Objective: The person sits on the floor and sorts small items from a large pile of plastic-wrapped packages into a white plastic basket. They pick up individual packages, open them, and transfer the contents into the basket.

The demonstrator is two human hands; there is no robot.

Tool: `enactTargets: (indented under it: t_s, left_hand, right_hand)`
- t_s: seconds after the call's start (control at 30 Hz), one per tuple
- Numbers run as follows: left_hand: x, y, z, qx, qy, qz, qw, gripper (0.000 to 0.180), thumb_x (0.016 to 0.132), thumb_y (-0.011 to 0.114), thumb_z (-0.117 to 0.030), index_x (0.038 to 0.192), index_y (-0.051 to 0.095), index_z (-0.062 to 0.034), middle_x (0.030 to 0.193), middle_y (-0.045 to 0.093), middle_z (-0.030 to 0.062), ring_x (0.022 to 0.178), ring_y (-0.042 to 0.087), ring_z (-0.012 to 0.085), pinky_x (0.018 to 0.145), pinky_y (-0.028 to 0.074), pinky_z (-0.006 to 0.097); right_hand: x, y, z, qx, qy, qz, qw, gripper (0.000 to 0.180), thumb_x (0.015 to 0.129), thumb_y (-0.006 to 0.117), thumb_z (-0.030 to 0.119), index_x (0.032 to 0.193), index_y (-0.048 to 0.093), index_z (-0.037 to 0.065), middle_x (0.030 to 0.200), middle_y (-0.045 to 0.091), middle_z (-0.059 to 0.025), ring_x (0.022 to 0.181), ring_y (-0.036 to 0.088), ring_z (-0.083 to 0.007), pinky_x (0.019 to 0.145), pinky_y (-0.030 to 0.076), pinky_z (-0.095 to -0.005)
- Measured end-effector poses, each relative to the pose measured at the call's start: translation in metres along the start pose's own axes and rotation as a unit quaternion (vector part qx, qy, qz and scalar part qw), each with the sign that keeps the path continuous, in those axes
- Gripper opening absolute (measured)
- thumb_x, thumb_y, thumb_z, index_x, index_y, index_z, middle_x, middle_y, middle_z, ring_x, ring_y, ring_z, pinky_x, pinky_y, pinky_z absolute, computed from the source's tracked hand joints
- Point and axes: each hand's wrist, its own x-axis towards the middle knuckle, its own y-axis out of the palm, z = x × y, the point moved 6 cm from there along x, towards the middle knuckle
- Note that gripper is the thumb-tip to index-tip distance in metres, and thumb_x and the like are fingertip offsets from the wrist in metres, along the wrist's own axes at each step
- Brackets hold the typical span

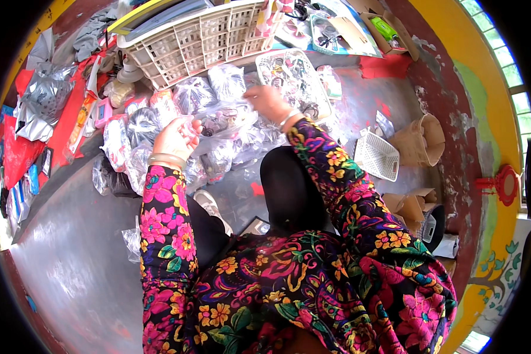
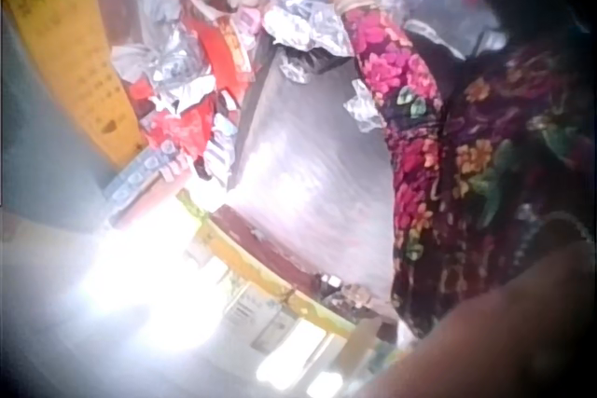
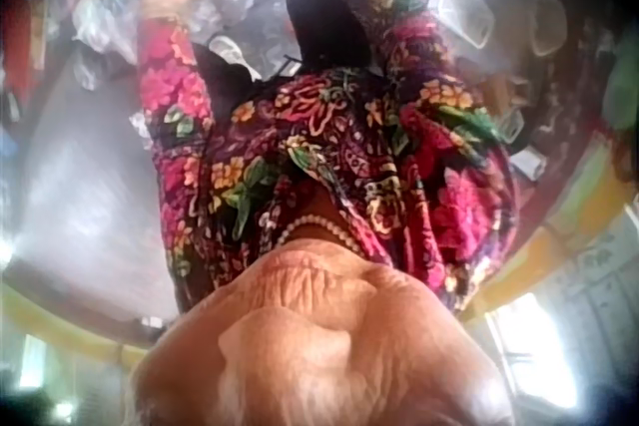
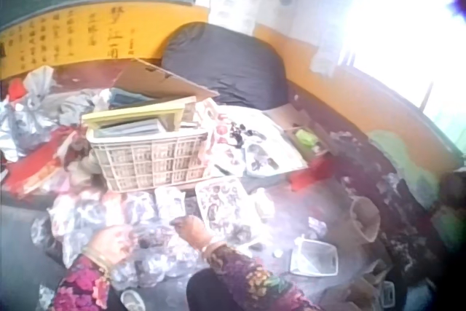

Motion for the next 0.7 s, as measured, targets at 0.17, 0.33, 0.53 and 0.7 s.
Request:
enactTargets:
  t_s: [0.17, 0.33, 0.53, 0.7]
  left_hand:
    - [0.008, 0.026, 0.005, 0.000, -0.007, 0.034, 0.999, 0.026, 0.079, 0.050, -0.018, 0.099, 0.050, -0.0016, 0.088, 0.056, 0.0101, 0.078, 0.055, 0.0192, 0.062, 0.042, 0.027]
    - [0.002, 0.015, 0.002, 0.011, 0.009, 0.020, 1.000, 0.024, 0.079, 0.051, -0.018, 0.097, 0.053, -0.0012, 0.087, 0.056, 0.0095, 0.077, 0.054, 0.0189, 0.061, 0.041, 0.026]
    - [0.002, 0.014, 0.002, -0.013, 0.014, 0.014, 1.000, 0.022, 0.077, 0.054, -0.017, 0.092, 0.052, -0.0005, 0.082, 0.057, 0.0116, 0.071, 0.055, 0.0202, 0.059, 0.043, 0.028]
    - [0.005, 0.011, 0.003, -0.006, 0.010, 0.023, 1.000, 0.027, 0.080, 0.050, -0.018, 0.100, 0.052, 0.0003, 0.087, 0.056, 0.0099, 0.077, 0.055, 0.0197, 0.061, 0.043, 0.026]
  right_hand:
    - [-0.031, -0.099, -0.153, -0.231, 0.138, -0.117, 0.956, 0.020, 0.070, 0.051, 0.017, 0.084, 0.064, 0.011, 0.075, 0.060, -0.0164, 0.073, 0.059, -0.0307, 0.068, 0.046, -0.0374]
    - [-0.050, -0.109, -0.185, -0.354, 0.162, 0.001, 0.921, 0.034, 0.068, 0.049, 0.008, 0.098, 0.060, 0.016, 0.101, 0.054, -0.0163, 0.093, 0.053, -0.0303, 0.082, 0.042, -0.0356]
    - [-0.053, -0.086, -0.174, -0.398, 0.148, 0.059, 0.904, 0.031, 0.075, 0.051, 0.014, 0.105, 0.056, 0.017, 0.106, 0.047, -0.0144, 0.105, 0.044, -0.0295, 0.087, 0.038, -0.0356]
    - [-0.056, -0.085, -0.164, -0.385, 0.153, 0.041, 0.909, 0.033, 0.074, 0.052, 0.014, 0.106, 0.055, 0.016, 0.105, 0.046, -0.0137, 0.105, 0.044, -0.0300, 0.088, 0.037, -0.0354]
